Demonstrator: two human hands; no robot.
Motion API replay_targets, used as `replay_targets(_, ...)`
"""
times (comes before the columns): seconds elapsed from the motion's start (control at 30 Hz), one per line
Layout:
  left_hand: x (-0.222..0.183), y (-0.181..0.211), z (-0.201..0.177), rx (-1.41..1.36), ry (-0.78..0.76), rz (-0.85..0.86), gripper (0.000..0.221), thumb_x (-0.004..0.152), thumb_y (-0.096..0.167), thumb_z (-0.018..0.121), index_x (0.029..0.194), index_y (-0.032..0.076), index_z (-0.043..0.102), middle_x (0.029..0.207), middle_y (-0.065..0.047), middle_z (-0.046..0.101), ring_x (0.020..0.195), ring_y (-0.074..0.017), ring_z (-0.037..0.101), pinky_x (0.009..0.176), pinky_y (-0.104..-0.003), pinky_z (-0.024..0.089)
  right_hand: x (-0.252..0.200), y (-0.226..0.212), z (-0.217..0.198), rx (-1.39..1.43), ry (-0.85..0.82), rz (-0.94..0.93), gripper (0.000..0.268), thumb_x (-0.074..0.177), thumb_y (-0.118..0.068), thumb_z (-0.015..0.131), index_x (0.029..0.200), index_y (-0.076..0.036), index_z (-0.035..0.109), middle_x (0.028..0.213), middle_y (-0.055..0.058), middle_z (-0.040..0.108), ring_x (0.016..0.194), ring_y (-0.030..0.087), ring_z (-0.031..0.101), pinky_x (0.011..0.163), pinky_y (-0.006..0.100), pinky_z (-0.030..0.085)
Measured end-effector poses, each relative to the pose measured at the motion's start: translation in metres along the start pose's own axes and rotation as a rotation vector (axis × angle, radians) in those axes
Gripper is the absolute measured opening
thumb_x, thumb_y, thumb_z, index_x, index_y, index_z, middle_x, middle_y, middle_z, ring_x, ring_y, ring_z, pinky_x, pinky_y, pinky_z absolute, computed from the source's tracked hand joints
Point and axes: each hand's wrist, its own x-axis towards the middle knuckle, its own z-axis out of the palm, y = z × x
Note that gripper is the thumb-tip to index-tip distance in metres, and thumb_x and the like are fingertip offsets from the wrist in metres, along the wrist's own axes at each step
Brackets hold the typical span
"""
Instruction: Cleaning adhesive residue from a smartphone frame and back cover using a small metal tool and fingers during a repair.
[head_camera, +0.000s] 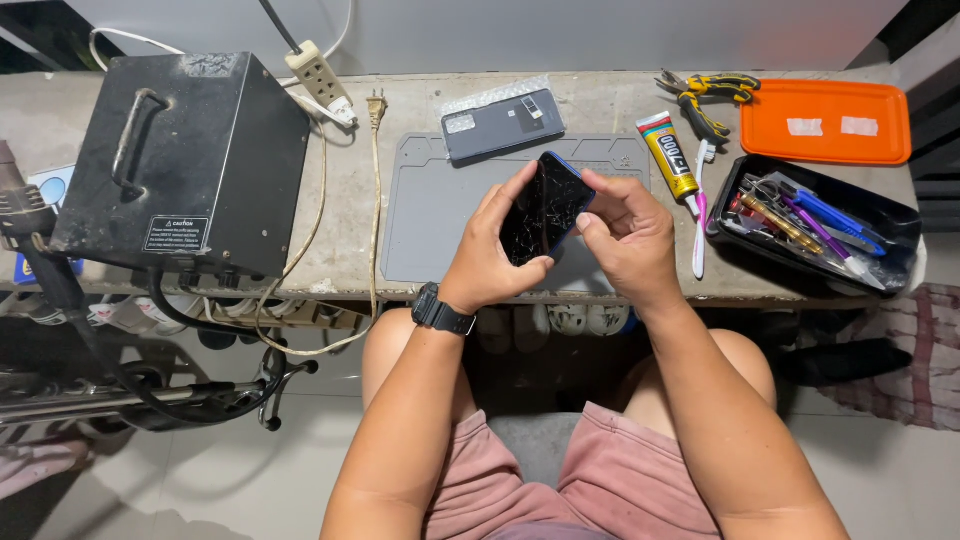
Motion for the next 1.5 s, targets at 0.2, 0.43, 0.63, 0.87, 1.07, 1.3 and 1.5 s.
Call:
replay_targets(0.2,0.002,0.008,-0.003,0.031,-0.032,0.014,0.115,0.074,0.014,0.095,0.181,0.018,0.051,0.14,-0.015,0.072,0.129,-0.0297,0.073,0.116,-0.05,0.058,0.001,-0.018,0.007,-0.038,0.035,-0.037,0.038,0.109,0.015,0.067,0.146,0.01,0.072,0.114,0.036,0.082,0.096,0.031,0.086,0.08,0.046,0.075)
replay_targets(0.43,0.018,0.013,-0.003,0.115,-0.065,0.049,0.117,0.075,0.014,0.096,0.182,0.02,0.049,0.143,-0.015,0.071,0.129,-0.0346,0.075,0.115,-0.053,0.059,0.006,-0.051,0.013,-0.089,-0.014,-0.054,0.047,0.113,0.015,0.057,0.159,0.006,0.065,0.132,0.034,0.08,0.11,0.034,0.083,0.084,0.048,0.076)
replay_targets(0.63,0.021,0.031,-0.003,0.302,-0.115,0.038,0.118,0.084,0.016,0.095,0.187,0.023,0.036,0.163,-0.022,0.064,0.149,-0.0513,0.066,0.125,-0.066,0.053,0.009,-0.035,0.001,-0.164,0.048,-0.078,0.038,0.108,0.019,0.058,0.139,0.011,0.078,0.141,0.037,0.076,0.116,0.037,0.082,0.085,0.048,0.075)
replay_targets(0.87,-0.008,0.216,0.002,-0.114,-0.113,0.016,0.033,0.118,0.036,0.071,0.147,0.021,0.076,0.141,-0.004,0.077,0.138,-0.0288,0.08,0.126,-0.045,0.065,0.009,-0.035,0.001,-0.261,0.072,-0.057,0.039,0.109,0.014,0.058,0.139,0.004,0.08,0.145,0.03,0.077,0.121,0.028,0.08,0.093,0.039,0.076)
replay_targets(1.07,-0.024,0.264,-0.01,-0.44,-0.313,-0.017,0.031,0.12,0.047,0.066,0.133,0.021,0.079,0.134,-0.001,0.08,0.13,-0.0235,0.082,0.126,-0.041,0.068,0.015,-0.034,0.005,-0.304,0.069,-0.151,0.042,0.107,0.019,0.06,0.14,0.007,0.082,0.138,0.034,0.079,0.1,0.031,0.082,0.087,0.043,0.071)
replay_targets(1.3,-0.034,0.271,-0.03,-0.397,-0.129,0.065,0.018,0.109,0.036,0.077,0.109,0.019,0.083,0.113,-0.001,0.078,0.108,-0.0241,0.078,0.11,-0.04,0.068,0.009,-0.03,0.004,-0.302,0.059,-0.167,0.045,0.109,0.02,0.057,0.145,0.006,0.08,0.136,0.029,0.077,0.097,0.024,0.079,0.089,0.042,0.071)
replay_targets(1.5,-0.018,0.269,-0.043,-0.37,-0.011,0.149,0.014,0.1,0.028,0.086,0.09,0.018,0.087,0.096,-0.002,0.077,0.091,-0.0245,0.075,0.097,-0.038,0.068,0.011,-0.024,-0.001,-0.266,0.023,-0.21,0.04,0.111,0.021,0.059,0.148,0.013,0.073,0.128,0.036,0.074,0.099,0.04,0.081,0.088,0.051,0.073)
